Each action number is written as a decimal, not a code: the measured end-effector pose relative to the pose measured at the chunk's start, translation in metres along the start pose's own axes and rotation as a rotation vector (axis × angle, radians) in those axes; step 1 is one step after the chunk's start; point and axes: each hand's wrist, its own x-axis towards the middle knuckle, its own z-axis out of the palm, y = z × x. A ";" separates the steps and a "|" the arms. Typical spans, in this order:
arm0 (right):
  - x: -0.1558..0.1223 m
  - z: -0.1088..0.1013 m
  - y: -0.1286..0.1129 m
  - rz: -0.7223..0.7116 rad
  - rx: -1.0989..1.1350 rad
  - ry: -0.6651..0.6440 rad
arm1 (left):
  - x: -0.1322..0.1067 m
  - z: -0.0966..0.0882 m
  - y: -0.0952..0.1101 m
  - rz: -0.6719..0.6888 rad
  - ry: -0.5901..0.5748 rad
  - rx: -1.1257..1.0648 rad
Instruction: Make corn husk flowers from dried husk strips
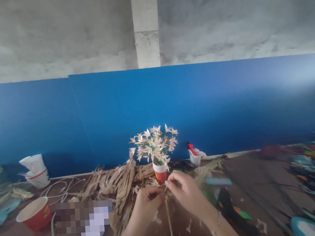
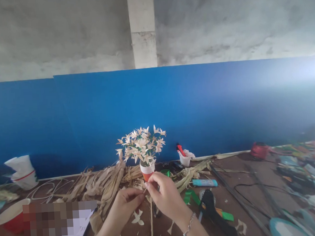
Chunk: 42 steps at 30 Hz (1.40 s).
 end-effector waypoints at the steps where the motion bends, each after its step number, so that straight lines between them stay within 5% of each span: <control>1: 0.000 0.001 0.000 0.005 -0.007 0.006 | 0.001 0.000 -0.001 -0.006 0.015 0.015; 12: 0.002 -0.001 0.005 0.039 -0.101 -0.034 | 0.004 0.000 -0.007 -0.048 0.035 -0.021; 15: 0.000 -0.022 0.024 0.191 -0.169 -0.078 | 0.011 0.004 -0.021 -0.108 0.034 -0.116; 20: -0.040 -0.065 0.071 0.525 -0.654 -0.079 | 0.019 0.011 -0.039 -0.210 0.028 -0.441; 24: -0.081 -0.063 0.096 0.840 -0.859 -0.187 | 0.015 0.012 -0.044 -0.264 -0.014 -0.558; 28: -0.094 -0.057 0.107 0.864 -0.873 -0.125 | 0.004 0.008 -0.047 -0.276 -0.008 -0.542; 31: -0.082 -0.060 0.104 0.714 -0.725 0.077 | -0.005 0.002 -0.046 -0.252 0.016 -0.522; 34: -0.061 -0.048 0.086 0.580 -0.236 0.244 | -0.012 0.000 -0.043 -0.228 0.010 -0.532; 36: -0.048 -0.026 0.066 0.560 0.064 0.200 | -0.016 0.001 -0.043 -0.238 -0.004 -0.565; 42: -0.030 0.049 0.019 0.534 0.402 0.037 | -0.020 0.002 -0.058 -0.262 -0.090 -0.586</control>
